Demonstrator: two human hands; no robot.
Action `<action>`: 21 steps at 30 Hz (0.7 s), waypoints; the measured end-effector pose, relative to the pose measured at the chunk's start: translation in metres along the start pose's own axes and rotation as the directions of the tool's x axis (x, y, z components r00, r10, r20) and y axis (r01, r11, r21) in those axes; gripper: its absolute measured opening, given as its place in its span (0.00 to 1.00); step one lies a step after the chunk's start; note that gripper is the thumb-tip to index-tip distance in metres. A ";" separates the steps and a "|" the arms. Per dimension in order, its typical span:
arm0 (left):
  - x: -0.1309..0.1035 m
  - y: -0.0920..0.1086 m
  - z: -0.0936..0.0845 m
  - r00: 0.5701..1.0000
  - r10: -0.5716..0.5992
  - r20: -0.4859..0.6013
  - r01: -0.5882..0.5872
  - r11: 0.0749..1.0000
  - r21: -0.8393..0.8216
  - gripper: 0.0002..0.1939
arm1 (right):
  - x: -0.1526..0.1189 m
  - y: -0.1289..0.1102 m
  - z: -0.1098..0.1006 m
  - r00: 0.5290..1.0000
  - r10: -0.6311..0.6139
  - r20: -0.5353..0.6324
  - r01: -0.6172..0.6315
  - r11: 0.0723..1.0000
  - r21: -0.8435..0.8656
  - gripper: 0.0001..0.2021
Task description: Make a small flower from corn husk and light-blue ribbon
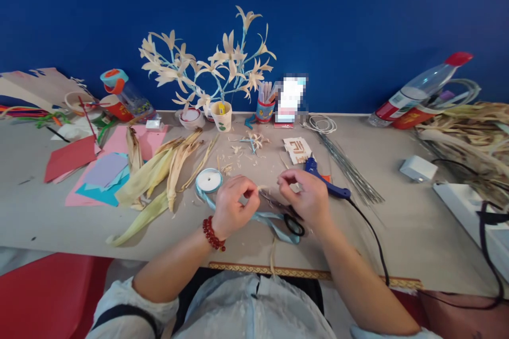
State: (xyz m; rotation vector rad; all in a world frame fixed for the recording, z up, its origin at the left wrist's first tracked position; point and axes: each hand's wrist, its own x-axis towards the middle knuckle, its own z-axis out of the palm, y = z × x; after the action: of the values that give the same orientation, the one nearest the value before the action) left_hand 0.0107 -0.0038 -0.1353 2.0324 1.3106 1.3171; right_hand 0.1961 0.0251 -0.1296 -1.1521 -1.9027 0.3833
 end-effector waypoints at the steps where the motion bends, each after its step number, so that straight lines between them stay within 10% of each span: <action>1: 0.000 0.000 0.000 1.000 -0.008 -0.002 0.008 1.000 0.002 0.06 | 0.000 0.000 0.000 1.000 0.010 -0.002 -0.010 1.000 0.015 0.03; 6: 0.000 0.001 0.000 1.000 -0.003 0.023 0.003 1.000 0.011 0.06 | -0.003 -0.013 0.010 0.986 -0.003 0.169 -0.016 0.994 0.109 0.03; 15: -0.001 -0.001 0.001 1.000 -0.015 -0.020 0.015 1.000 0.004 0.06 | 0.000 -0.002 0.001 0.999 0.027 0.034 -0.028 0.999 0.032 0.03; 21: -0.001 0.001 0.002 1.000 -0.011 0.007 0.011 1.000 0.001 0.06 | -0.005 -0.015 0.012 0.978 0.021 0.210 -0.052 0.988 0.147 0.03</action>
State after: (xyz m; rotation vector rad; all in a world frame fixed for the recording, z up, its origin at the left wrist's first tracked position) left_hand 0.0126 -0.0050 -0.1362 2.0258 1.3175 1.3034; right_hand 0.1792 0.0145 -0.1294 -1.0809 -1.9940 0.6809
